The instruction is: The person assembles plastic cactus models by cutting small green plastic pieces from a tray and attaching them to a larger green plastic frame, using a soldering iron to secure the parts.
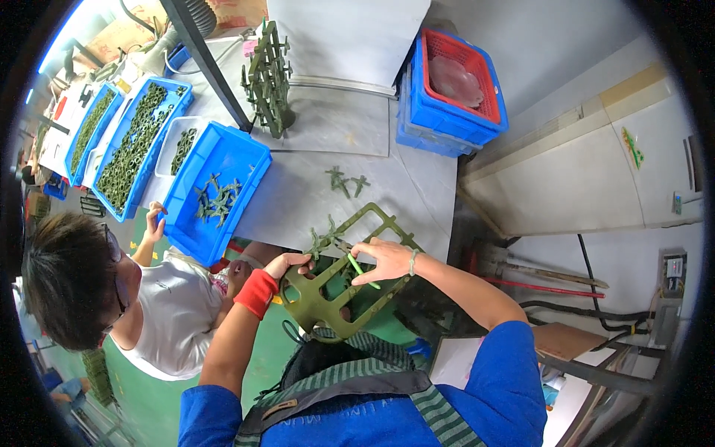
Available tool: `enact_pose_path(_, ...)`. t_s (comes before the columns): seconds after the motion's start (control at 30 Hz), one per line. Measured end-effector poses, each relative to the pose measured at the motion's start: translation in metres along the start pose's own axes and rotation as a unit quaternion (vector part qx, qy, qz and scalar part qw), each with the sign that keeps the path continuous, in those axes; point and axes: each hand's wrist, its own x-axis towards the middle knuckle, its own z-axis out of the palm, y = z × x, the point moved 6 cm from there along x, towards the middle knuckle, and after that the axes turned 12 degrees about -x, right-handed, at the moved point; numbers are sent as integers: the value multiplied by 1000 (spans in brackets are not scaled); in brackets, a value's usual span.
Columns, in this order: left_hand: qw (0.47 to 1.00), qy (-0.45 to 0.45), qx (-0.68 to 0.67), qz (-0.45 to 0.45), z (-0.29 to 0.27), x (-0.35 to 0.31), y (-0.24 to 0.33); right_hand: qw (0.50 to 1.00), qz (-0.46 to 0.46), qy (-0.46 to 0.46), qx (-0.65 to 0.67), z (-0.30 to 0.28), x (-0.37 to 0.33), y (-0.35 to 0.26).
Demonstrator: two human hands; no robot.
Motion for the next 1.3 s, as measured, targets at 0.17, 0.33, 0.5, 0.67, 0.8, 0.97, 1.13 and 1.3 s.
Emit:
enact_pose_path(0.17,1000,-6,11,3,1,-1,0,1000,11,-5,1,-1,-1,-6)
enact_pose_path(0.33,1000,-12,15,10,9,-4,2,1000,-11,15,-2,-2,4,-4)
enact_pose_path(0.5,1000,2,26,17,15,0,2,999,-42,11,6,1,6,-1)
enact_pose_path(0.67,998,-30,55,24,2,10,-3,999,-11,-48,13,13,17,1)
enact_pose_path(0.8,999,-16,32,20,1,26,-3,997,-19,-10,79,25,26,23)
enact_pose_path(0.97,1000,-8,5,-6,-23,42,-6,951,54,-94,289,34,41,32)
enact_pose_path(1.13,1000,-15,-15,-19,-21,49,1,967,76,-70,232,33,44,47)
enact_pose_path(1.3,999,-19,-22,-18,-15,40,9,996,41,-42,60,6,42,24)
